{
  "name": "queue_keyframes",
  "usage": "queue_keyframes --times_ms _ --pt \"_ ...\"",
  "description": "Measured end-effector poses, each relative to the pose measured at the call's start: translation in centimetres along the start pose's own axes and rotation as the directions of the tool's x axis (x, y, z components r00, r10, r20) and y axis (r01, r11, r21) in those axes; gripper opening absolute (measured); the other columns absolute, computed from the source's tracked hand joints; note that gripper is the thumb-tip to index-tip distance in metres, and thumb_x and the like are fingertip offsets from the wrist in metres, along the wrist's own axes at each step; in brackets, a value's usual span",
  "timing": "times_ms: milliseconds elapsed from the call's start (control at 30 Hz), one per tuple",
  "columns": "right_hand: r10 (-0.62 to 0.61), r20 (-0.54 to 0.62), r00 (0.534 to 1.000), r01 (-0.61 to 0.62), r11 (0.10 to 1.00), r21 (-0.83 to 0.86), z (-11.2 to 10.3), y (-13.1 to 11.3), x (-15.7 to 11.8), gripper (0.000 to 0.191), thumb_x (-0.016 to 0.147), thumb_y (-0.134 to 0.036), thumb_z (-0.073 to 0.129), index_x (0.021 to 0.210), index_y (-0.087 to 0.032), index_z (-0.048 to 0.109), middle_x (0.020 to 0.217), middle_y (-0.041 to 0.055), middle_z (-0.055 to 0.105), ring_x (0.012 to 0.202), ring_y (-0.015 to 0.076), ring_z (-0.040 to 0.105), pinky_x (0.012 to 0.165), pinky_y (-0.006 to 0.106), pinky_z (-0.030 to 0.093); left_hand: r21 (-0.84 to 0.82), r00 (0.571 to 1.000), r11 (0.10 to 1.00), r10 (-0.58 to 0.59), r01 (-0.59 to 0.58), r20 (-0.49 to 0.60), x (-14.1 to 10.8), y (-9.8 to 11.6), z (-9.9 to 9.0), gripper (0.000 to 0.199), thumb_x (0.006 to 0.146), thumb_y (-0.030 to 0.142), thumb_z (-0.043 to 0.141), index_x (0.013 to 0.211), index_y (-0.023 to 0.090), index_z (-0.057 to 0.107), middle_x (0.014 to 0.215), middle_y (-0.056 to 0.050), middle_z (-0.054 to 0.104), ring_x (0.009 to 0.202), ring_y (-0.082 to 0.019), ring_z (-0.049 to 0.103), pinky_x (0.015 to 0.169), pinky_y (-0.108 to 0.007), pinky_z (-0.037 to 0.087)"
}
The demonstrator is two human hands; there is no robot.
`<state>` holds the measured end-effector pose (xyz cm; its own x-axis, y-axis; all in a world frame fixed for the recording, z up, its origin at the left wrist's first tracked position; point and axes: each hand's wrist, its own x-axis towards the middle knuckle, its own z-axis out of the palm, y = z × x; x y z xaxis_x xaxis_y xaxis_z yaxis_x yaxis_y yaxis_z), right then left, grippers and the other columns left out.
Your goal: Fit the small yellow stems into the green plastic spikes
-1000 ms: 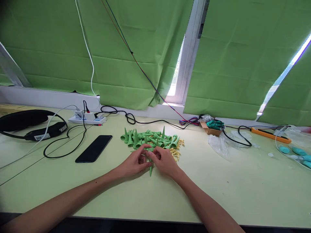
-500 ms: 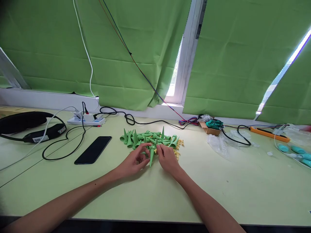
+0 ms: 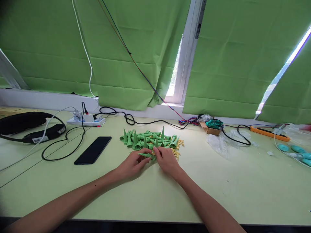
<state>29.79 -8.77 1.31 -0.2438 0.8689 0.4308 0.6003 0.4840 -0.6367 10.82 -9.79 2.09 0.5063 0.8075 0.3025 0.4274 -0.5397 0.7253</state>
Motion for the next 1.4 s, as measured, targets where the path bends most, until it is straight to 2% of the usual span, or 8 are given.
queue_keyframes --times_ms 133,300,433,833,1033,1167,1267,1400 --pt "0.008 -0.042 0.999 -0.008 1.000 -0.003 0.03 0.09 0.00 0.048 0.098 -0.047 0.040 0.059 -0.021 0.032 0.051 -0.0046 0.034 0.049 0.0110 0.029 0.050 0.027 0.021 -0.015 1.000 1.000 -0.009 0.009 -0.011 -0.04 0.04 -0.05 0.028 0.095 0.039 0.047 0.108 0.018 0.061 0.055 0.005 0.049 0.050 -0.011 0.041 0.051 -0.024 0.030" --pt "0.016 -0.043 0.999 -0.015 0.999 0.029 -0.03 -0.11 -0.08 0.043 0.097 -0.045 0.043 0.062 -0.021 0.037 0.053 -0.0048 0.039 0.050 0.0109 0.033 0.050 0.026 0.022 -0.005 0.999 1.000 -0.029 0.029 -0.040 0.01 -0.16 0.07 0.030 0.095 0.043 0.049 0.105 0.018 0.062 0.058 0.003 0.053 0.053 -0.012 0.044 0.050 -0.023 0.031" --pt "0.016 -0.045 0.999 -0.014 0.999 0.039 -0.09 -0.17 -0.11 0.040 0.097 -0.044 0.043 0.065 -0.021 0.040 0.054 -0.0056 0.040 0.050 0.0105 0.034 0.051 0.025 0.025 0.066 0.997 0.998 -0.007 0.012 -0.073 0.11 -0.41 0.15 0.031 0.094 0.043 0.050 0.092 0.016 0.064 0.062 0.001 0.058 0.055 -0.012 0.047 0.052 -0.023 0.035" --pt "0.025 -0.094 0.995 -0.024 1.000 0.011 -0.39 0.10 0.17 0.036 0.096 -0.043 0.044 0.068 -0.021 0.045 0.054 -0.0052 0.041 0.050 0.0111 0.036 0.051 0.024 0.028 0.085 0.999 0.996 0.019 -0.016 -0.034 -0.03 0.04 -0.07 0.023 0.090 0.039 0.055 0.090 0.017 0.065 0.058 0.003 0.054 0.052 -0.011 0.046 0.051 -0.023 0.036" --pt "0.029 -0.112 0.993 -0.029 1.000 0.002 -0.49 0.50 0.24 0.034 0.095 -0.042 0.044 0.069 -0.021 0.047 0.055 -0.0050 0.043 0.051 0.0111 0.037 0.051 0.024 0.029 0.078 0.998 0.997 0.014 -0.010 -0.055 0.06 0.19 -0.21 0.015 0.086 0.032 0.057 0.087 0.017 0.061 0.059 0.003 0.053 0.054 -0.011 0.046 0.052 -0.023 0.035" --pt "0.027 -0.115 0.993 -0.028 1.000 -0.008 -0.47 0.64 0.21 0.034 0.095 -0.042 0.045 0.069 -0.021 0.047 0.055 -0.0050 0.043 0.050 0.0113 0.036 0.051 0.024 0.028 0.122 0.994 0.993 0.017 -0.004 -0.109 0.19 0.34 -0.39 0.009 0.082 0.027 0.057 0.080 0.018 0.057 0.061 0.004 0.049 0.056 -0.011 0.043 0.052 -0.024 0.033" --pt "0.019 -0.125 0.992 -0.022 1.000 -0.021 -0.46 0.63 0.22 0.033 0.095 -0.042 0.045 0.069 -0.021 0.047 0.055 -0.0044 0.044 0.050 0.0116 0.037 0.052 0.025 0.029 0.142 0.989 0.990 0.018 0.004 -0.149 0.29 0.48 -0.54 0.013 0.081 0.025 0.055 0.070 0.019 0.050 0.063 0.003 0.046 0.056 -0.011 0.040 0.052 -0.024 0.031" --pt "0.020 -0.125 0.992 -0.025 0.999 -0.043 -0.48 0.66 0.23 0.031 0.094 -0.040 0.045 0.070 -0.021 0.047 0.054 -0.0042 0.045 0.049 0.0119 0.037 0.052 0.025 0.029 0.138 0.986 0.990 0.011 0.012 -0.164 0.39 0.50 -0.59 0.012 0.081 0.025 0.054 0.073 0.019 0.049 0.064 0.003 0.046 0.056 -0.011 0.040 0.053 -0.025 0.031"
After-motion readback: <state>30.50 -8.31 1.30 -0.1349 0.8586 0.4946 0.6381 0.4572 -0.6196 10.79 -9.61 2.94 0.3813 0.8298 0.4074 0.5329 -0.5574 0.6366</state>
